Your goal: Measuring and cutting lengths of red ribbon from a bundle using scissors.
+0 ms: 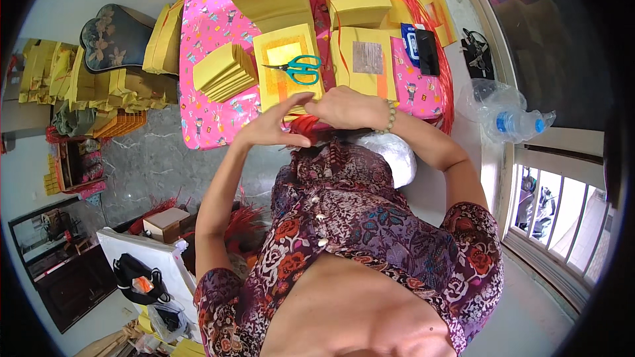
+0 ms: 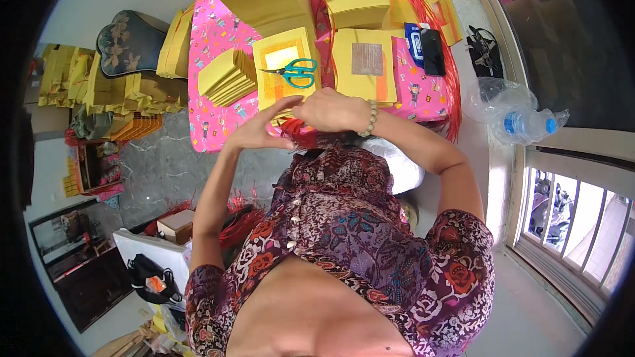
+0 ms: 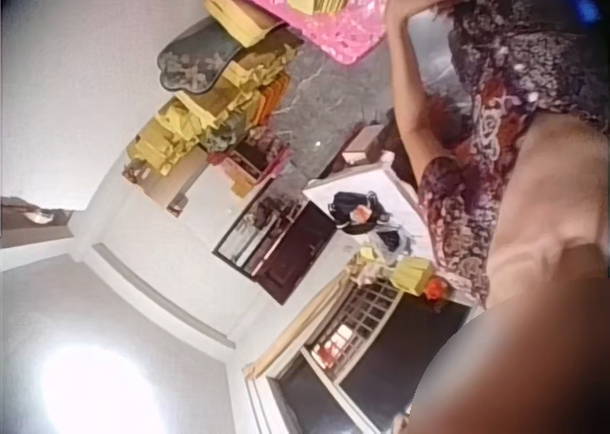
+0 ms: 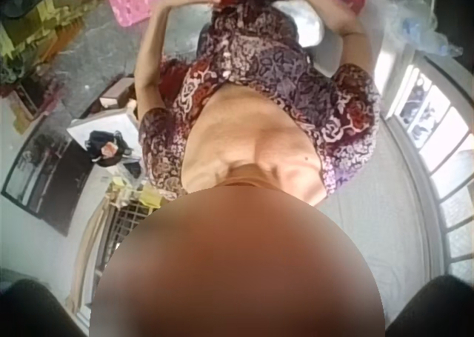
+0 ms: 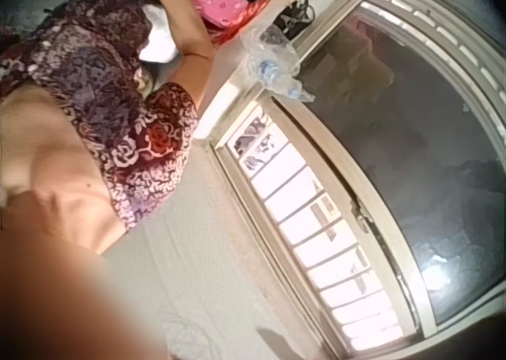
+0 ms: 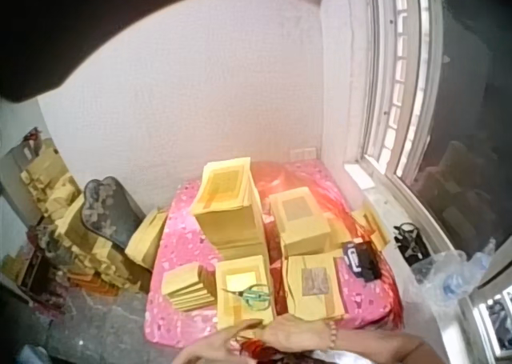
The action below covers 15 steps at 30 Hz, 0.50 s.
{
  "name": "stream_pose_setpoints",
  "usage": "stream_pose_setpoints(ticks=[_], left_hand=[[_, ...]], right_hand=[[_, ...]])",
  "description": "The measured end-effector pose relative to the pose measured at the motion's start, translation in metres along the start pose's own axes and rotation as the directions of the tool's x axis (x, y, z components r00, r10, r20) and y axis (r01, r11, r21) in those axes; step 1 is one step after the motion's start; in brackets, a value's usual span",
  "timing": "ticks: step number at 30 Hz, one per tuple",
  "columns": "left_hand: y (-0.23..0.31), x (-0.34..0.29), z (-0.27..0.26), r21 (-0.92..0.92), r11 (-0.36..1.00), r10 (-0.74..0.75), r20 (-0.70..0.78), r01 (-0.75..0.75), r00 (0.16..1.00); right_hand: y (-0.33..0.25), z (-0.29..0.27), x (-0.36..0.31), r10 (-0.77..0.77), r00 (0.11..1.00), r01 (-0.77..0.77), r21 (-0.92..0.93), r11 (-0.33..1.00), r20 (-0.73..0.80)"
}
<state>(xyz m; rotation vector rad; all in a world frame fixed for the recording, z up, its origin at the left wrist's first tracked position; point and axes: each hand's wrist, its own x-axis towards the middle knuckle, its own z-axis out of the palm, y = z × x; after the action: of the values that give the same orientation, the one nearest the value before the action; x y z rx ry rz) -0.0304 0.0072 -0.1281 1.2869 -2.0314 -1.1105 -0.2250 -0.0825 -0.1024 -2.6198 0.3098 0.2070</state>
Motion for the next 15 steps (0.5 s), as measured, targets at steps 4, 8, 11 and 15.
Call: stream_pose_setpoints(ticks=[4, 8, 11, 15], left_hand=[[-0.002, 0.010, 0.015, -0.435, 0.867, -0.147, 0.241, 0.242, 0.959], [0.006, 0.011, 0.006, -0.564, 0.684, -0.178, 0.486, 0.463, 0.855], [0.020, 0.012, -0.004, -0.621, 0.622, -0.186, 0.475, 0.477, 0.860], [0.026, 0.018, -0.001, -0.546, 0.695, -0.204, 0.474, 0.468, 0.856]], right_hand=[[-0.007, -0.011, 0.001, 0.022, 0.996, -0.027, 0.061, 0.998, 0.085], [0.016, -0.010, -0.003, -0.122, 0.993, 0.120, 0.134, 0.984, 0.004], [0.025, -0.019, 0.001, -0.352, 0.913, 0.403, 0.327, 0.855, -0.205], [0.029, -0.027, 0.021, 0.213, 0.790, 0.352, 0.710, 0.609, -0.575]])
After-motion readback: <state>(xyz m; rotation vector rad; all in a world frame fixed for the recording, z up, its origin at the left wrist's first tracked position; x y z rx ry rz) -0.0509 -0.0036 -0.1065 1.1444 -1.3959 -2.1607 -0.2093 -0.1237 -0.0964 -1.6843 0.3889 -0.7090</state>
